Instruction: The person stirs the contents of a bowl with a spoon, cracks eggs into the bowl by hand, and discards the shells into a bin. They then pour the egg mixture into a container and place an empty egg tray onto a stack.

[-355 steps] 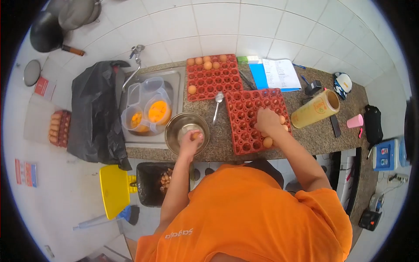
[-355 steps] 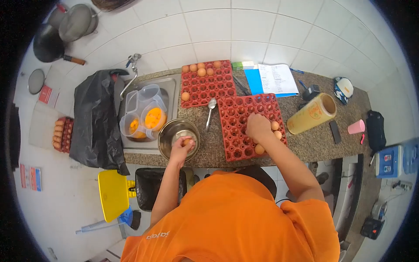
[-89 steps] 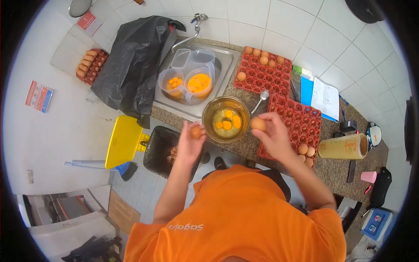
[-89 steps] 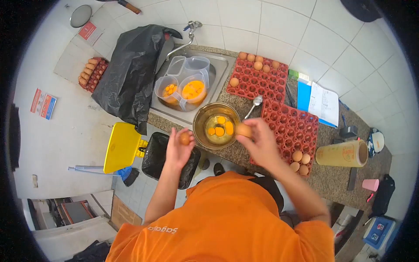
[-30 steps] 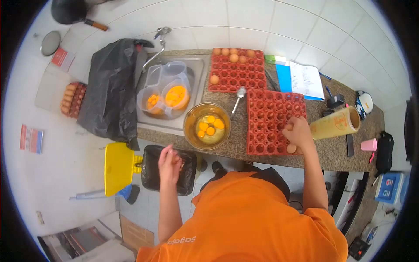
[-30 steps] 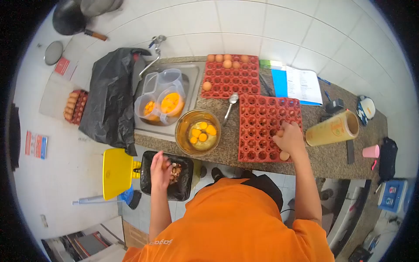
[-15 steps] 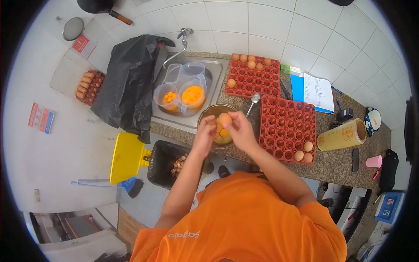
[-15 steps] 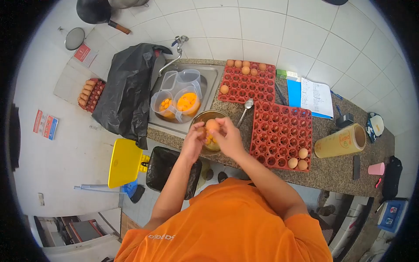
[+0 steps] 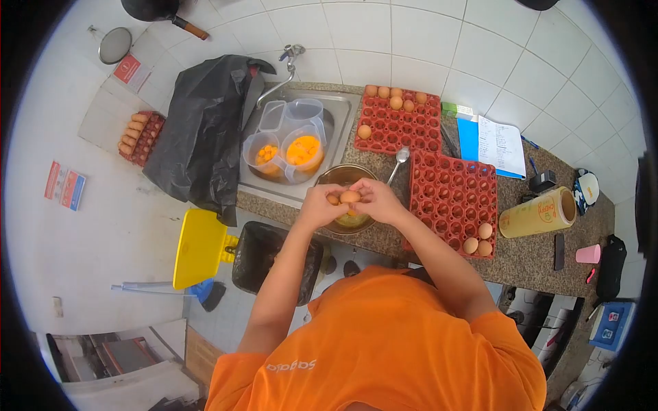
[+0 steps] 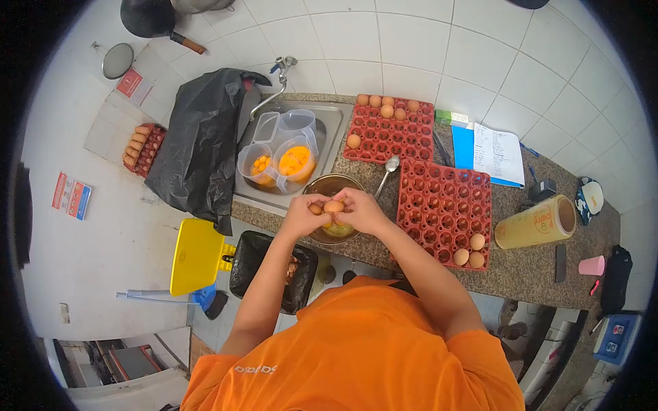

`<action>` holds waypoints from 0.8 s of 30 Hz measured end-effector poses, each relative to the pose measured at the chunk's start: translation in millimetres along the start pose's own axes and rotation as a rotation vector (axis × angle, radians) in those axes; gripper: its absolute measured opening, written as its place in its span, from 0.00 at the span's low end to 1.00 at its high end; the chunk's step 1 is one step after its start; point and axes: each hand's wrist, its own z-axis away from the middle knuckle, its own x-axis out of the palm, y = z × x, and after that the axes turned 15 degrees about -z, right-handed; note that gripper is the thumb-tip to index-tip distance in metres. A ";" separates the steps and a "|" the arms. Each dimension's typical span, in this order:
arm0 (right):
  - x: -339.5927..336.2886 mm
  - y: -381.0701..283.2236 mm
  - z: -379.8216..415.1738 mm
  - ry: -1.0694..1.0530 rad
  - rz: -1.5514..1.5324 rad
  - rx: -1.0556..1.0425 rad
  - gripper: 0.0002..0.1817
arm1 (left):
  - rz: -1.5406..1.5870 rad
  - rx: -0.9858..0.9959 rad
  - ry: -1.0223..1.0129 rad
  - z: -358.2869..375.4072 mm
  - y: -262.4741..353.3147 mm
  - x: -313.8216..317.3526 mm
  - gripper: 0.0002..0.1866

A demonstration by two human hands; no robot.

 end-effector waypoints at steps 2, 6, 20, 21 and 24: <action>3.8 -3.7 2.2 0.025 0.227 -0.034 0.16 | 0.016 -0.005 -0.014 0.7 -5.2 11.2 0.23; 2.2 -5.7 1.3 0.069 0.353 -0.155 0.19 | 0.020 -0.033 0.097 1.4 -7.0 13.6 0.22; 26.8 -3.1 41.1 0.241 0.478 -0.382 0.23 | 0.540 -0.027 0.072 47.1 -12.6 34.0 0.25; 24.9 -17.1 49.8 0.207 0.488 -0.435 0.23 | 0.600 -0.168 0.056 63.2 -15.5 28.4 0.26; -10.7 -67.8 96.9 0.360 0.645 -0.342 0.24 | 0.713 -0.374 0.219 128.7 -30.9 -1.8 0.30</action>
